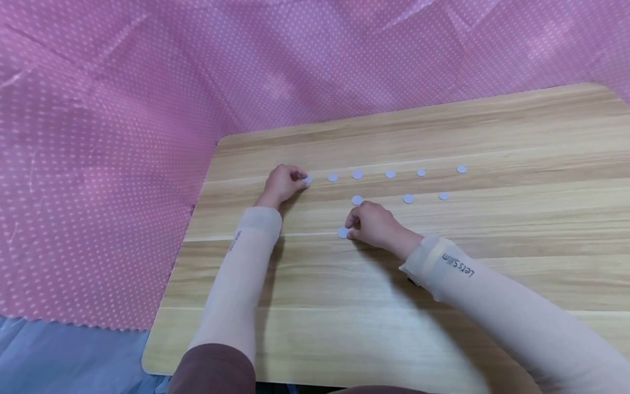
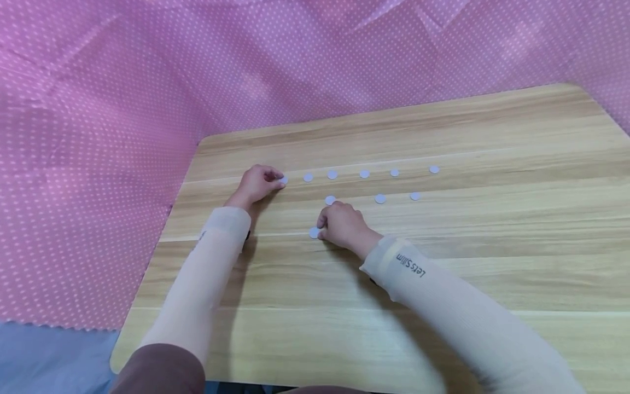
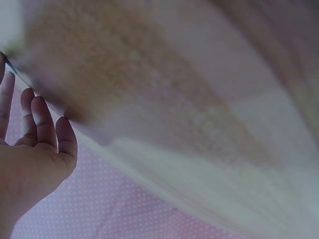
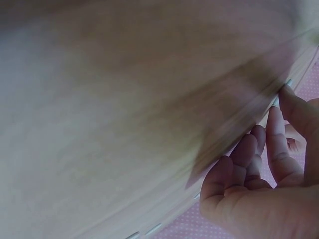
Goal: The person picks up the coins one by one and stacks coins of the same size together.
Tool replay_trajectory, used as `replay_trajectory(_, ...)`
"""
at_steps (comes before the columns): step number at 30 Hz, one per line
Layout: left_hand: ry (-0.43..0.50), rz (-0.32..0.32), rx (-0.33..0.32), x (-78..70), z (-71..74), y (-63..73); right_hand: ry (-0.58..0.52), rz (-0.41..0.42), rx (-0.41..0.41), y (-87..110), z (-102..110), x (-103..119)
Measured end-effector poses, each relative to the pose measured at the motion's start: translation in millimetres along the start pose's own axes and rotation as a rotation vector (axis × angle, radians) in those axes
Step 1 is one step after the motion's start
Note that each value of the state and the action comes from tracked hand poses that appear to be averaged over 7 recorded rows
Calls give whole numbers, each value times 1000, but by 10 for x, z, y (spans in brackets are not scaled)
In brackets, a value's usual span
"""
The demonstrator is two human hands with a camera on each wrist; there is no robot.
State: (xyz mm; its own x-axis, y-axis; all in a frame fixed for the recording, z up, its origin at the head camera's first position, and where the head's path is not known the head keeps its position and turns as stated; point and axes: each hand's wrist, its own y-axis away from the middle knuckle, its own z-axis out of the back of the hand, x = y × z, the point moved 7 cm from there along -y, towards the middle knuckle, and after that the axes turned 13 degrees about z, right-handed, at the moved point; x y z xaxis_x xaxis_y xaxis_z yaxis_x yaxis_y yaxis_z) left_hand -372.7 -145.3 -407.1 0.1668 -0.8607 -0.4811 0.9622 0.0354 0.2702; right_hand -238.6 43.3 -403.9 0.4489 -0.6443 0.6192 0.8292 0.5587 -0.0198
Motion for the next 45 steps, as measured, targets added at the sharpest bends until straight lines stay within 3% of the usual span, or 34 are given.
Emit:
replay_trajectory(16, 22, -92, 38, -25, -54, 89, -3, -4, -8, 12, 8, -11)
replay_trajectory(33, -46, -203, 51, -110, -179, 246, 8, -3, -12, 15, -15, 0)
replay_trajectory(45, -52, -315, 115, -205, -313, 502, 0, 1, -5, 11, -26, 19)
